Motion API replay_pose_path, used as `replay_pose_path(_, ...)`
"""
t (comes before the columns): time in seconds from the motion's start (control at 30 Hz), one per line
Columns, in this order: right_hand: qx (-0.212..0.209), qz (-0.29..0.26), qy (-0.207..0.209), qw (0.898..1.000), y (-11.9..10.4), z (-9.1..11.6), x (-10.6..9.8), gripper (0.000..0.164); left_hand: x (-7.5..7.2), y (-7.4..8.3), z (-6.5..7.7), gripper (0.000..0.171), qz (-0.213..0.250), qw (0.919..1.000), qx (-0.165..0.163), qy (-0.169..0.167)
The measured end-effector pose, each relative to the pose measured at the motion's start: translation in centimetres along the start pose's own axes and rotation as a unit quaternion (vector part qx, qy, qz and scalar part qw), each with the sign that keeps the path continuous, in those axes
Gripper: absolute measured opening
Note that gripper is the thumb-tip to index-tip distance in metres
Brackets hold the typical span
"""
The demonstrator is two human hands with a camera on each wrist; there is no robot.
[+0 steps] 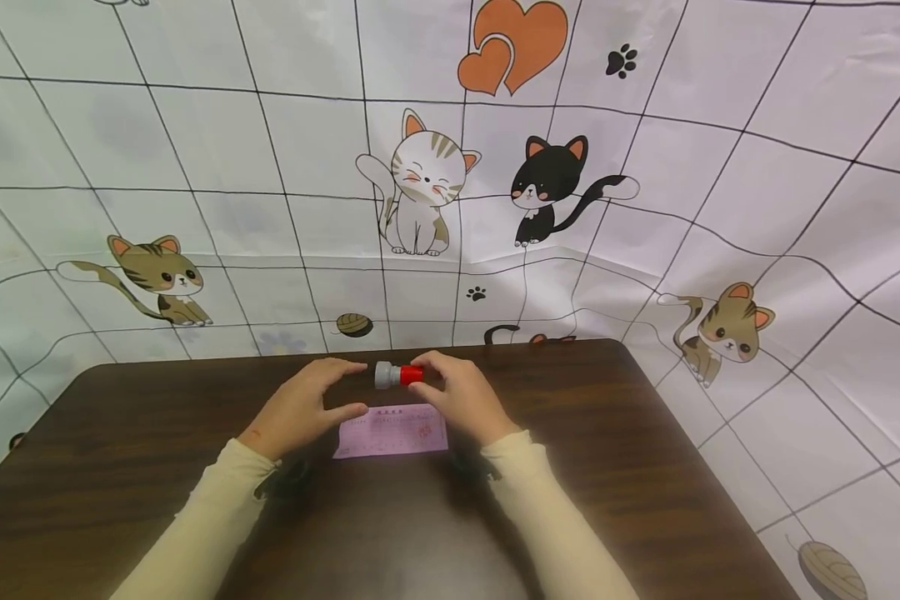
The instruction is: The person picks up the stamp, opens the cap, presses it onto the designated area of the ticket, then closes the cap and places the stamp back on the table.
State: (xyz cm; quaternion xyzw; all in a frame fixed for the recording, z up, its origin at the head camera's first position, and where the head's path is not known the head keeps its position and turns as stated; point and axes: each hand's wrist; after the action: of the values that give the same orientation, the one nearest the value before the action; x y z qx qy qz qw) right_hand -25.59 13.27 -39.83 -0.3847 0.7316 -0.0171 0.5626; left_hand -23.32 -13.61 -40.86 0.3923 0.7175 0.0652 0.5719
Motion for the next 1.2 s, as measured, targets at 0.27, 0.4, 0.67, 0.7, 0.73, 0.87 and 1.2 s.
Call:
replay_pose_path(0.27, 0.023, 0.003, 0.018, 1.0, 1.4, -0.1, 0.5, 0.031, 0.8, -2.3, 0.3, 0.064, 0.019, 0.9954, -0.06, -0.072)
replay_pose_path(0.4, 0.033, -0.007, 0.03, 0.999, 1.8, 0.1, 0.6, 0.032, 1.2, -2.5, 0.4, 0.065, -0.003, 0.9921, -0.076, -0.099)
replay_pose_path(0.67, 0.04, 0.005, 0.023, 0.999, 2.1, 0.1, 0.7, 0.032, 1.8, -2.2, 0.5, 0.063, -0.035, 0.99, -0.078, -0.112)
replay_pose_path(0.7, 0.04, 0.004, 0.023, 0.999, 2.2, 0.0, 0.8, 0.032, 1.9, -2.2, 0.5, 0.063, -0.036, 0.9898, -0.08, -0.112)
replay_pose_path(0.73, 0.04, 0.003, 0.024, 0.999, 2.2, 0.0, 0.8, 0.032, 1.9, -2.2, 0.5, 0.063, -0.035, 0.9896, -0.082, -0.113)
replay_pose_path(0.87, 0.044, 0.0, 0.023, 0.999, 2.3, 0.0, 0.8, 0.031, 2.1, -2.4, 0.5, 0.063, -0.033, 0.9887, -0.088, -0.117)
replay_pose_path(1.2, 0.056, 0.001, 0.021, 0.998, 2.8, 0.0, 1.0, 0.031, 2.1, -2.7, 0.9, 0.06, -0.029, 0.9868, -0.101, -0.123)
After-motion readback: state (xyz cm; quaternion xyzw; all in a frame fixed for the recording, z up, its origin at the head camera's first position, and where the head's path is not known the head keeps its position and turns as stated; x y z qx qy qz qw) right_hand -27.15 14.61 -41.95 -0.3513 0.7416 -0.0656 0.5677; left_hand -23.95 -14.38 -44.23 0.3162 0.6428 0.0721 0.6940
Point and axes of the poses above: each hand's wrist, its own z-axis away from the middle knuckle, its own x-axis out of the palm, y = z × x, and after that the axes turned 9 degrees about z, right-handed
